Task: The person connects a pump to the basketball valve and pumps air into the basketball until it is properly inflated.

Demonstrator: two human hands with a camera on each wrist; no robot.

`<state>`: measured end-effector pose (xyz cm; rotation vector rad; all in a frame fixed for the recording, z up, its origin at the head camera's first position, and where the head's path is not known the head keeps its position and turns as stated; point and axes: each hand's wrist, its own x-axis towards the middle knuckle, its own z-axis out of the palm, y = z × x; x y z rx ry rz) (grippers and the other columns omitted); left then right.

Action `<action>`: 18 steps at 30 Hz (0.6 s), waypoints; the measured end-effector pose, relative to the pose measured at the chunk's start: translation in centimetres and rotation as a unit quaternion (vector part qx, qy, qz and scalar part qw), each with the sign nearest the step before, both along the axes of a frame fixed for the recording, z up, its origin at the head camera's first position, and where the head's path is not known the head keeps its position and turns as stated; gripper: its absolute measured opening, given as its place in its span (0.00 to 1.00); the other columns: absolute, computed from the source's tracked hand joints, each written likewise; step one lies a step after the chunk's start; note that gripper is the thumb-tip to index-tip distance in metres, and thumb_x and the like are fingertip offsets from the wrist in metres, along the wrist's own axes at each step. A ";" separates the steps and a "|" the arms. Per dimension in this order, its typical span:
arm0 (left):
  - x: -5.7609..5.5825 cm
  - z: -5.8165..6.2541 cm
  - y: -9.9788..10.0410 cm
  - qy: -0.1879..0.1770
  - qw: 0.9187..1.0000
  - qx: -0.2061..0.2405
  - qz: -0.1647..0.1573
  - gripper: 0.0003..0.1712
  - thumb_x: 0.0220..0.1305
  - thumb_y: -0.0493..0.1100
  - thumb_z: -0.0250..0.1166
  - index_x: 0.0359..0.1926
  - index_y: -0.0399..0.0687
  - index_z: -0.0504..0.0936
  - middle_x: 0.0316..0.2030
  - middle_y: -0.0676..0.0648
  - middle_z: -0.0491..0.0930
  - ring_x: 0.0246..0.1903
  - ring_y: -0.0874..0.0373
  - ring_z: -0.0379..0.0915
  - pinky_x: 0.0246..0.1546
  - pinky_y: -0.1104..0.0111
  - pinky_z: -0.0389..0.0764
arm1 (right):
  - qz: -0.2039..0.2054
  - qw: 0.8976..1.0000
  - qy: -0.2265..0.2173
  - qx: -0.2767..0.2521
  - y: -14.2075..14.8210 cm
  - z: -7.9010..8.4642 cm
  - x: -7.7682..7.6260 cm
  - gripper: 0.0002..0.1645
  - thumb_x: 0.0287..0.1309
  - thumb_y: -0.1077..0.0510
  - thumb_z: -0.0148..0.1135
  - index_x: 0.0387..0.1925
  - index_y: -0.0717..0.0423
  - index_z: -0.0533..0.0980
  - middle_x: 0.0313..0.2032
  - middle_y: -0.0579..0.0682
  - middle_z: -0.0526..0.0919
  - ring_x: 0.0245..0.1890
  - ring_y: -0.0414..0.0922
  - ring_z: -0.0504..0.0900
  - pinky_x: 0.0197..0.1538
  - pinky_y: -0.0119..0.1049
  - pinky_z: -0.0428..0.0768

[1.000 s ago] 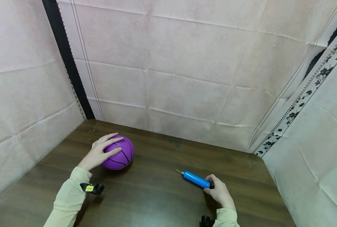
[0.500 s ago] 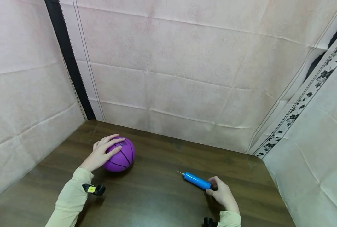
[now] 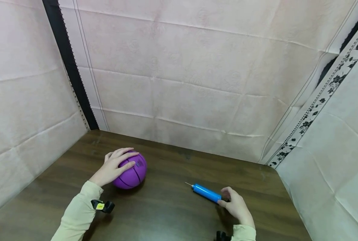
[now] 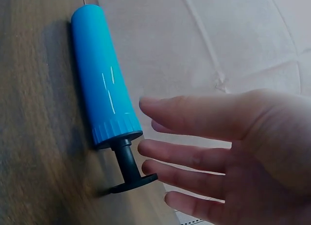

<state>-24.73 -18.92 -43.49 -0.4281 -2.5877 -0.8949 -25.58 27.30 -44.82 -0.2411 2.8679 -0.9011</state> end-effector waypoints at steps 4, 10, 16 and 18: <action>0.0 -0.1 0.4 -0.005 1.000 -0.009 -0.003 0.22 0.68 0.58 0.58 0.61 0.64 0.76 0.66 0.45 0.69 0.68 0.43 0.57 0.61 0.42 0.48 | 0.005 1.000 0.003 0.002 -0.2 0.1 0.1 0.21 0.57 0.54 0.67 0.49 0.60 0.75 0.49 0.59 0.82 0.51 0.56 0.80 0.52 0.53 0.77; 0.1 0.1 0.9 -0.010 1.000 -0.009 -0.012 0.22 0.69 0.58 0.56 0.61 0.63 0.76 0.67 0.45 0.68 0.68 0.43 0.56 0.61 0.43 0.48 | 0.017 1.000 0.008 0.005 -0.2 0.0 0.0 0.18 0.59 0.54 0.65 0.48 0.59 0.76 0.48 0.56 0.83 0.49 0.54 0.81 0.52 0.52 0.77; 0.3 0.3 1.1 -0.008 1.000 -0.014 -0.013 0.22 0.71 0.57 0.54 0.62 0.61 0.76 0.67 0.45 0.68 0.68 0.43 0.57 0.61 0.43 0.49 | 0.025 0.999 0.019 0.008 -0.2 0.0 0.1 0.16 0.61 0.54 0.64 0.46 0.59 0.77 0.47 0.56 0.83 0.49 0.54 0.81 0.52 0.53 0.77; 0.3 0.3 1.1 -0.010 1.000 -0.017 -0.011 0.22 0.71 0.57 0.54 0.62 0.60 0.76 0.66 0.44 0.68 0.68 0.43 0.57 0.61 0.43 0.49 | 0.027 0.999 0.021 0.007 -0.2 0.1 0.2 0.16 0.61 0.55 0.64 0.46 0.60 0.77 0.46 0.55 0.83 0.48 0.54 0.81 0.52 0.52 0.77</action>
